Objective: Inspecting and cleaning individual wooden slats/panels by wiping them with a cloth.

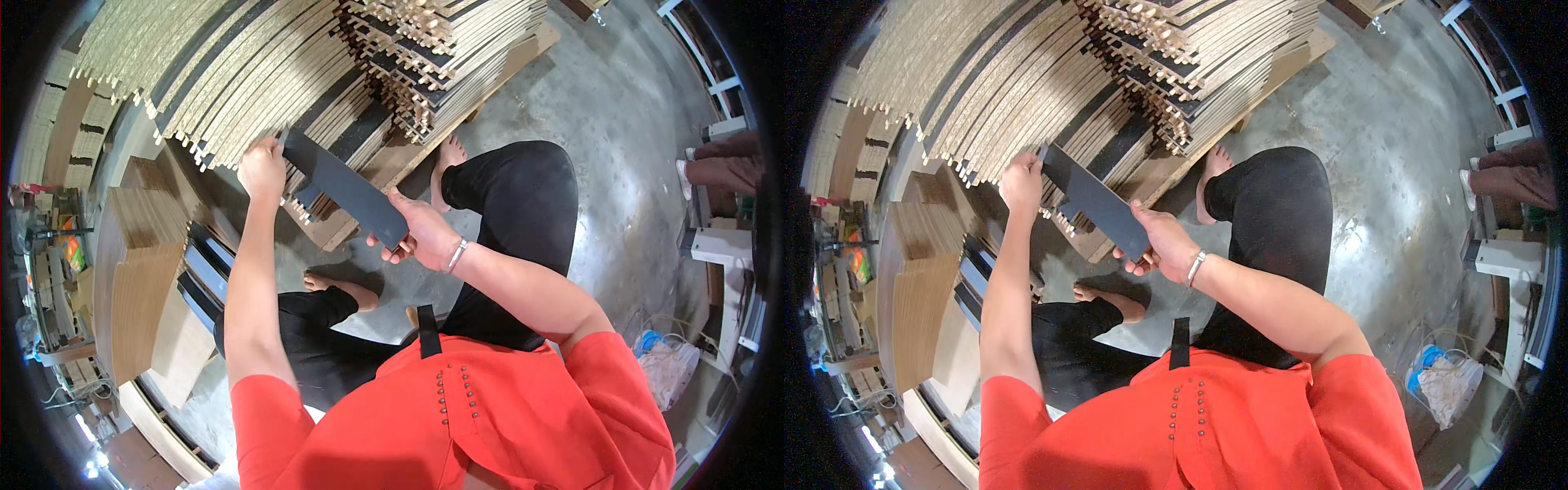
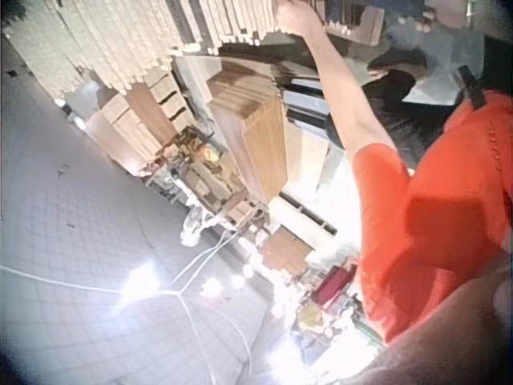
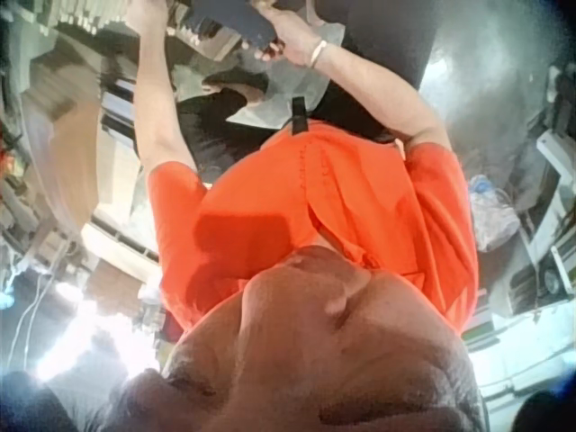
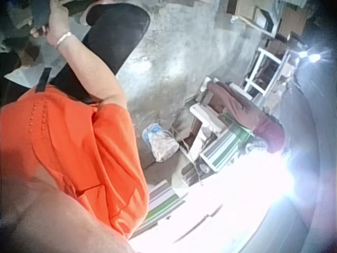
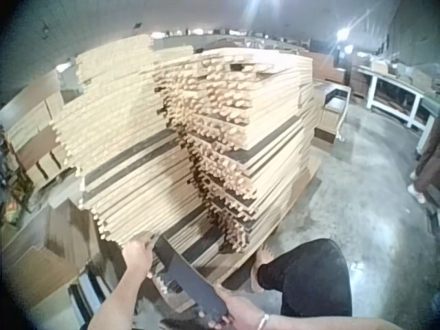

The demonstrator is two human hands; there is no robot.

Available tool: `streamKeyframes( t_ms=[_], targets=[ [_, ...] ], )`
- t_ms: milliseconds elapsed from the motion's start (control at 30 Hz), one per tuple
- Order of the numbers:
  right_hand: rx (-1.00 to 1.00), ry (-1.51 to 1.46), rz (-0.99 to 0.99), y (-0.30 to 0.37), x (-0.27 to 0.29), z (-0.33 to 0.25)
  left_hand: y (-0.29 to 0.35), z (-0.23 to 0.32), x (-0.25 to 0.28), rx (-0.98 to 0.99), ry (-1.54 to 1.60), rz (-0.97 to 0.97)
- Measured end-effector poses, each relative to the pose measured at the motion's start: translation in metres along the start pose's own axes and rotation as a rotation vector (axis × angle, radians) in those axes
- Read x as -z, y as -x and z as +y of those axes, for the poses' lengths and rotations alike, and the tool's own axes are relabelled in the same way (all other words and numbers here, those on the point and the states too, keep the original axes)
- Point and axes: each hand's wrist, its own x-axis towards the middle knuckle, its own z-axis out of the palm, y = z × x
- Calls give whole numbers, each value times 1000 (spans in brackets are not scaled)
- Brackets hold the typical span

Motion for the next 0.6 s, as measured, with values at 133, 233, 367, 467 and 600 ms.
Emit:
streamKeyframes(
  t_ms=[133,233,367,467,600],
  targets=[
    [62,104,115,30,-3,-14,34,-12,17,-35,206,-61],
    [245,274,-42,92,7,-33,64,-33,59,-26,428,-15],
    [496,297,90,190,51,-54,86,-85,96,57,533,-37],
    [811,474,228,227,116,-56,90,-104,90,341,696,16],
    [681,499,723,239,185,-35,86,-101,80,225,834,40]
  ],
)
